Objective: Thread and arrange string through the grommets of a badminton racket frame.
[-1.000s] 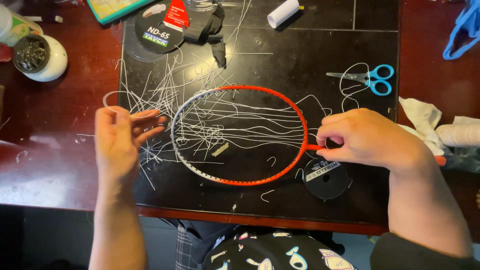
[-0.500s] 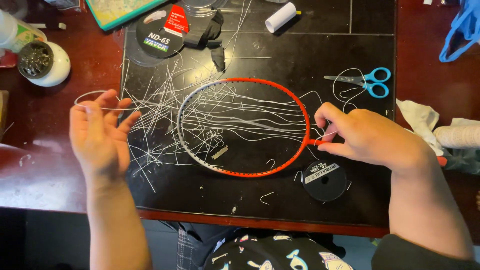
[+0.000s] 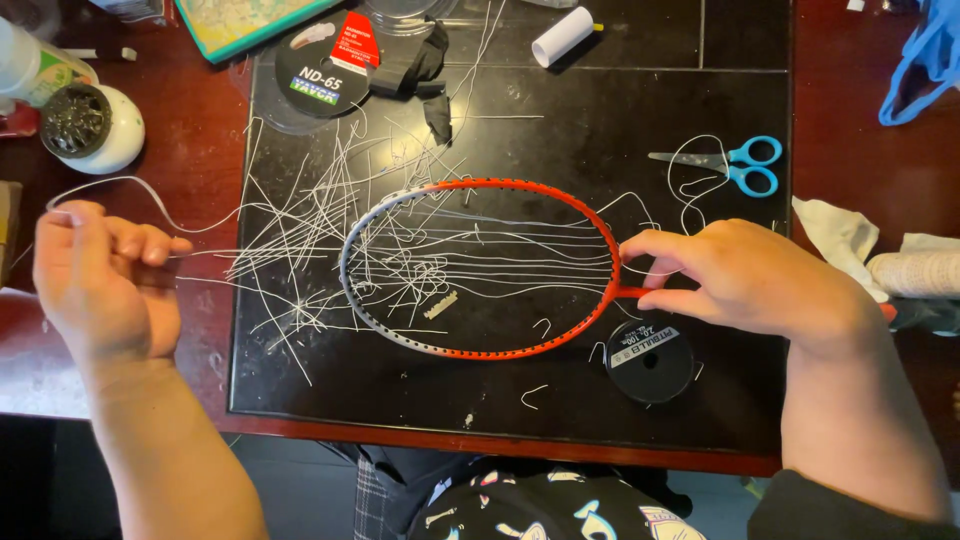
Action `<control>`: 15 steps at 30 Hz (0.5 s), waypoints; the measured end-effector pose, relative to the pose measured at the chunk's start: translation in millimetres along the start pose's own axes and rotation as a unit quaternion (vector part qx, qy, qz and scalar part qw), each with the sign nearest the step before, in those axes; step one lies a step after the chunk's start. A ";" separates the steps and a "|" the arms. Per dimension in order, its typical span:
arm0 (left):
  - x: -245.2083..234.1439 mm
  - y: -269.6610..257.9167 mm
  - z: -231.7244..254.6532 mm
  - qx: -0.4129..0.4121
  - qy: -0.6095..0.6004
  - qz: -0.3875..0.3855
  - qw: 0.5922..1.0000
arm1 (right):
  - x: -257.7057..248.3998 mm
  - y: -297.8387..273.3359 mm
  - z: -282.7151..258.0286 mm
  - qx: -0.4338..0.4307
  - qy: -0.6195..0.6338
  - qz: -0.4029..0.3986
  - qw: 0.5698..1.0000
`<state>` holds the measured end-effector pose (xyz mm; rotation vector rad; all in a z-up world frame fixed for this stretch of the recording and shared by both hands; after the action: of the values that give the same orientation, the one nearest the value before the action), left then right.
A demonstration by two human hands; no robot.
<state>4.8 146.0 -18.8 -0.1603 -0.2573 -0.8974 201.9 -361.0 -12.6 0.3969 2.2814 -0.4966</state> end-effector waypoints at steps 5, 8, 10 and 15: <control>64.3 -25.0 7.3 -0.139 0.304 0.026 0.942 | -1.9 -0.3 -3.6 0.022 -0.008 -0.007 1.000; 122.7 -54.8 24.1 -0.078 0.504 0.031 0.859 | -0.1 0.2 -1.2 0.029 -0.003 -0.019 0.999; 163.5 -65.3 33.6 0.029 0.527 0.012 0.849 | 2.1 0.2 -0.3 0.020 0.002 -0.017 1.000; 220.1 -56.4 12.8 0.257 0.484 -0.179 0.817 | 2.0 -0.2 1.0 0.034 -0.024 -0.030 0.999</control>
<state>89.6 -50.6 58.5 0.8736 0.4516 -1.1411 201.1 -361.4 -14.6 0.3485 2.2393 -0.6099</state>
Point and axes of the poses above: each hand's wrist, its own y-axis towards the middle knuckle, its own x-axis out of the palm, z = x × y, the point moved 5 cm from there along y, towards the middle knuckle, and after that the axes turned 7 degrees about -x, right-handed, at the moved point
